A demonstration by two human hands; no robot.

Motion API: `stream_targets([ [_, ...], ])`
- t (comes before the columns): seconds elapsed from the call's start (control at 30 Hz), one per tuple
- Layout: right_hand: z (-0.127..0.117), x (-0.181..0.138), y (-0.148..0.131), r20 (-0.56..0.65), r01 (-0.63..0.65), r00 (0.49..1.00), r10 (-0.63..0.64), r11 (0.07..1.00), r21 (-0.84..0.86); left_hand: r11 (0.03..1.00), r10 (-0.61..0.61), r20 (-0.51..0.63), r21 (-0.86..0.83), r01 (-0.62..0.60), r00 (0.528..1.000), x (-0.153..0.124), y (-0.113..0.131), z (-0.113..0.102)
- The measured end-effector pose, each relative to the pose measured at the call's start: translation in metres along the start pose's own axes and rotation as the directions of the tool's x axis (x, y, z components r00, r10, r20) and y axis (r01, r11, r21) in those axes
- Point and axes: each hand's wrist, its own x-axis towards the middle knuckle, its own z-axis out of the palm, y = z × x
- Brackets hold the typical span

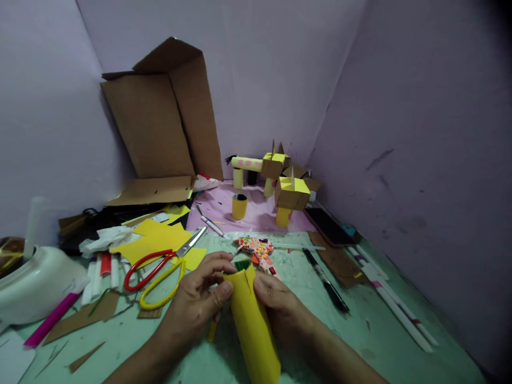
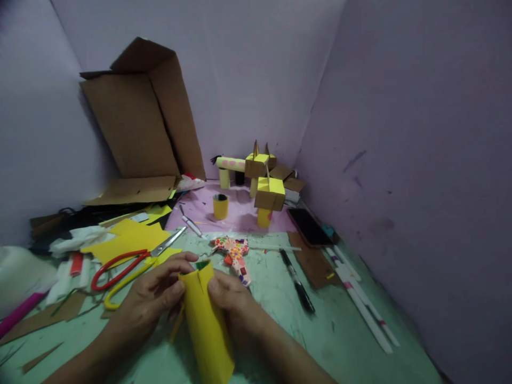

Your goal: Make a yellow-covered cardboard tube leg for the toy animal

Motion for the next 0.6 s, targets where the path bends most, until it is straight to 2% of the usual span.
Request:
stream_targets([
  [0.13,-0.004,0.003,0.003,0.037,-0.012,0.999,0.014,0.999,-0.046,0.985,0.067,0.015,0.158,-0.069,0.998,-0.001,0.014,-0.005],
  [0.33,-0.002,0.006,0.001,0.062,-0.021,0.998,0.026,0.997,-0.078,0.974,0.022,0.018,0.224,-0.025,1.000,-0.001,0.020,-0.010],
  [0.6,0.007,0.007,-0.009,-0.029,-0.065,0.998,0.061,0.981,-0.181,0.952,0.127,-0.019,0.284,-0.116,0.992,-0.001,0.021,-0.011],
])
